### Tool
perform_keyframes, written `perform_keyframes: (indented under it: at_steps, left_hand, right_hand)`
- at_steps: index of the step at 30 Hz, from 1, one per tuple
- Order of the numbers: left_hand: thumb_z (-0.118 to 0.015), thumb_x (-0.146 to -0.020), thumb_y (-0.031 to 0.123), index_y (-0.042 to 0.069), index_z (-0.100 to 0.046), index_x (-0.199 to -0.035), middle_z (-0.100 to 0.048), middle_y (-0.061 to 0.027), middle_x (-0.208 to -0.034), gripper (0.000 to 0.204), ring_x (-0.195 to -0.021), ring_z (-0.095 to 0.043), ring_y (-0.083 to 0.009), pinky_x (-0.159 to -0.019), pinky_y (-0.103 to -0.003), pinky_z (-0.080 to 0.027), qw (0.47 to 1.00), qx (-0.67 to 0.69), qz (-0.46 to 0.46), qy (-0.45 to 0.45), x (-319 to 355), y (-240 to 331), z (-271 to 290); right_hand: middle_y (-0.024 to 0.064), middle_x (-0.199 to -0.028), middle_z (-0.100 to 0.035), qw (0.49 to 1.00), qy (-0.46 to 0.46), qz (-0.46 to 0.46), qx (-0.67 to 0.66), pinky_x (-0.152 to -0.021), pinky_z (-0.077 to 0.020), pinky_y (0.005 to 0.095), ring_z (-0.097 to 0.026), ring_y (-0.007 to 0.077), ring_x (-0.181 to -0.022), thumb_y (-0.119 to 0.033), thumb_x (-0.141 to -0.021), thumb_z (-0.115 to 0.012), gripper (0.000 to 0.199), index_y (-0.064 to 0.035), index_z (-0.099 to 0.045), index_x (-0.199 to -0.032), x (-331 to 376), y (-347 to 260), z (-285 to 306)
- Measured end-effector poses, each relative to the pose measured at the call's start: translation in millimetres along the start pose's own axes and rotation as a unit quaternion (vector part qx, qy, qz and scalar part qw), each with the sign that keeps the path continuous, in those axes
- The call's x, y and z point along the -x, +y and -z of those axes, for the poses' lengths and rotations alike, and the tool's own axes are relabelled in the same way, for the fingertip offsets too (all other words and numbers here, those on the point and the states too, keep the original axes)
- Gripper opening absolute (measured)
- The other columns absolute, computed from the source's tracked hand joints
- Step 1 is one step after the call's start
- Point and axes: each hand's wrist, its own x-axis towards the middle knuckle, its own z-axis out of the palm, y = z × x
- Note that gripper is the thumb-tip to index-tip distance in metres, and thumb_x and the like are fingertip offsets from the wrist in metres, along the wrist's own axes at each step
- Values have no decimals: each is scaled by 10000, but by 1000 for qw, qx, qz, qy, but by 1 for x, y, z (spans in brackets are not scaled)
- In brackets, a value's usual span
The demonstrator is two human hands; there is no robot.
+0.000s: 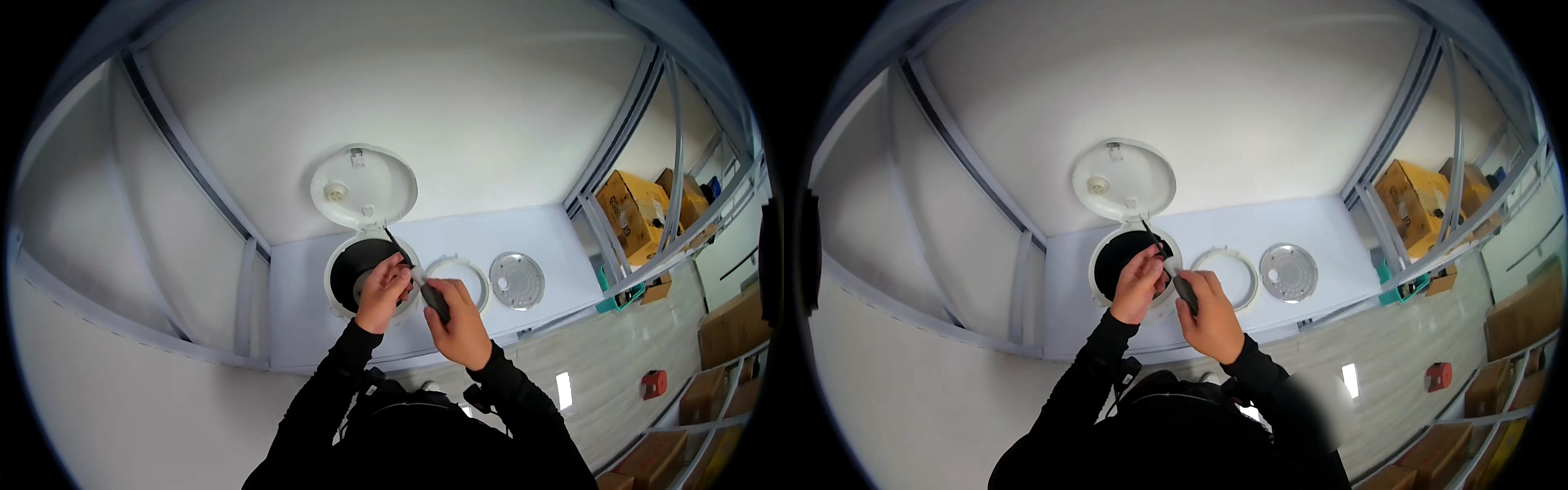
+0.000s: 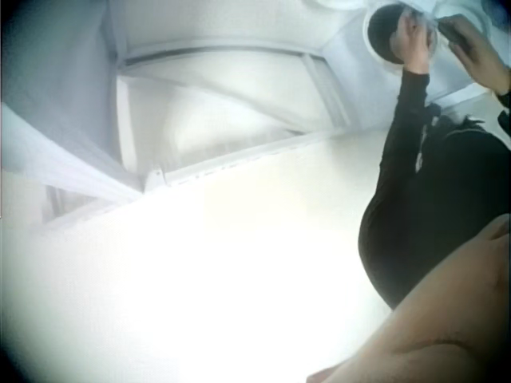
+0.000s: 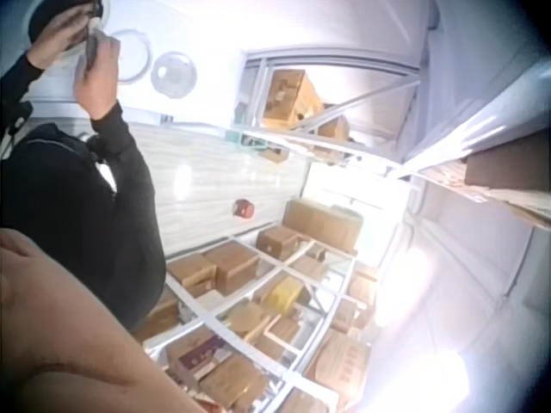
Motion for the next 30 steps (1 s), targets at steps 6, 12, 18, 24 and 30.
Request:
perform_keyframes:
  at_steps: [6, 12, 18, 24, 30]
  left_hand:
    - [-521, -1080, 158, 46, -493, -1456, -649, -103, -1295, 393, -1138, -643, -176, -955, -324, -529, 992, 70, 75, -75, -17, 14, 10]
    - [-523, -1070, 112, 25, -514, -1427, -660, -74, -1224, 368, -1089, -644, -139, -907, -283, -531, 985, 57, 120, -112, -29, 34, 40]
    - [-540, -1072, 107, 13, -554, -1405, -655, -40, -1197, 347, -1071, -626, -111, -910, -268, -518, 983, 12, 123, -135, -49, 26, 71]
    - [-576, -1063, 137, 17, -584, -1374, -653, 2, -1117, 333, -985, -608, -71, -827, -231, -496, 987, 10, 100, -129, -52, 31, 74]
    - [-618, -1053, 196, 53, -615, -1345, -646, 56, -999, 325, -846, -567, -14, -686, -192, -451, 987, 21, 82, -138, -57, 30, 77]
  right_hand:
    - [263, -1246, -531, 996, 48, 20, 70, -869, -537, 478, -611, 472, -1039, 33, -839, -657, 541, 12, -495, -1354, -22, 11, -48]
    - [223, -1307, -516, 992, 91, -58, 64, -897, -534, 456, -604, 434, -1118, 5, -879, -660, 498, -25, -519, -1355, -30, -3, -82]
    - [217, -1289, -527, 985, 126, -96, 76, -887, -534, 440, -616, 416, -1082, -15, -901, -658, 447, -22, -540, -1333, -39, -11, -108]
    - [218, -1276, -535, 981, 143, -100, 84, -894, -526, 424, -612, 412, -1075, -14, -910, -643, 415, -10, -552, -1316, -47, -17, -120]
    - [214, -1272, -538, 978, 159, -97, 91, -913, -520, 418, -611, 409, -1079, -7, -911, -636, 414, -6, -554, -1316, -52, -16, -129]
